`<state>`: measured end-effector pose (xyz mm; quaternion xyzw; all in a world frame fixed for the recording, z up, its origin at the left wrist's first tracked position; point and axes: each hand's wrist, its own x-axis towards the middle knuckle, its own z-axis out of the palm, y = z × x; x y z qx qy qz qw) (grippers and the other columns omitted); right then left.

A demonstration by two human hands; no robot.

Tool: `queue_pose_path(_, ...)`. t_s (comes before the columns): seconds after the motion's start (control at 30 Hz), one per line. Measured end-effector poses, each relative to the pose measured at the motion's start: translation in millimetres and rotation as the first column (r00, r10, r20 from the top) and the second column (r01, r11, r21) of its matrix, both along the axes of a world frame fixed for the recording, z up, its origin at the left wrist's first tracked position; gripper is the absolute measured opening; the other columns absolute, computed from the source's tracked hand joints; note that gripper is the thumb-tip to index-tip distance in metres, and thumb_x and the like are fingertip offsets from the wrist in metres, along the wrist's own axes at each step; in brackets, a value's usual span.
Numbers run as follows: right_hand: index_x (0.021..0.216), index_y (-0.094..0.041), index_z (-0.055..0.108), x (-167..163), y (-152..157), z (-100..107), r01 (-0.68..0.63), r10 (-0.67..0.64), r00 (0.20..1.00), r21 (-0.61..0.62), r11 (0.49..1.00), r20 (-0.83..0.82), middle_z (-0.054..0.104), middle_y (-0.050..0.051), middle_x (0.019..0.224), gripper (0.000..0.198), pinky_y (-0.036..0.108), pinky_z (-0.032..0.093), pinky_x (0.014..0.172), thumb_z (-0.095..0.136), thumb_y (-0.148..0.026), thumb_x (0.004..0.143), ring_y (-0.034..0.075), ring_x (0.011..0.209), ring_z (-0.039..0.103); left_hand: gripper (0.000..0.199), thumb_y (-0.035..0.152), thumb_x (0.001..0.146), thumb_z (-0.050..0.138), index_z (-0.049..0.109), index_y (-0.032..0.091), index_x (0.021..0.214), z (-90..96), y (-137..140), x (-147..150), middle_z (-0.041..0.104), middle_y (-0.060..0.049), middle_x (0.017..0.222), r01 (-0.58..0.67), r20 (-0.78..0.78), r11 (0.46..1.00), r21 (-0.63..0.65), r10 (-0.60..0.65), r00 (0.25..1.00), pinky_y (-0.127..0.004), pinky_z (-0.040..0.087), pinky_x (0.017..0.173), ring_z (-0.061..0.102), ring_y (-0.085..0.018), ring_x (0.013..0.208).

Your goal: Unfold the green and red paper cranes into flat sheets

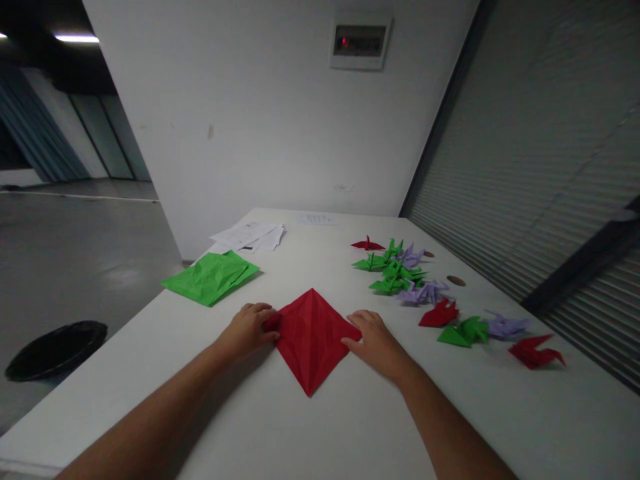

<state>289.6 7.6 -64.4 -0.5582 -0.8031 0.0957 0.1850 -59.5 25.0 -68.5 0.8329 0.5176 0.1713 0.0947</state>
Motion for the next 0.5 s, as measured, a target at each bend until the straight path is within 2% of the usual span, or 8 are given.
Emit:
queue_pose_path(0.17,0.122,-0.013,0.071,1.2,4.4,-1.8,0.093,-0.093,0.993,-0.005,0.996,0.076,0.069,0.016,0.116,0.039,0.041,0.046,0.101,0.073,-0.031,0.087,0.031,0.111,0.059,0.034,0.041,0.088,0.075,0.077,0.032,0.12,1.3,-2.7,2.0,0.071,-0.008,0.12,0.055,-0.017,0.998,0.013,-0.054,0.998,-0.04,0.048,0.098,0.062,-0.029,0.107)
queue_pose_path(0.27,0.116,-0.013,0.072,0.2,4.0,0.2,0.123,-0.119,0.988,-0.035,0.992,0.096,0.07,0.015,0.109,0.031,0.038,0.047,0.094,0.07,-0.03,0.089,0.03,0.103,0.062,0.034,0.042,0.085,0.077,0.078,0.031,0.118,0.6,-5.8,3.5,0.069,-0.01,0.116,0.032,-0.037,0.999,0.013,-0.031,0.999,-0.041,0.049,0.095,0.062,-0.03,0.104)
queue_pose_path(0.5,0.112,-0.014,0.071,-2.2,4.5,-1.3,0.134,-0.142,0.988,-0.119,0.984,-0.059,0.072,0.012,0.1,0.028,0.033,0.048,0.081,0.067,-0.028,0.089,0.025,0.09,0.066,0.04,0.043,0.082,0.079,0.077,0.03,0.12,-2.7,-6.1,3.6,0.065,-0.012,0.117,-0.027,-0.025,1.0,-0.01,0.027,0.999,-0.043,0.048,0.097,0.061,-0.031,0.105)
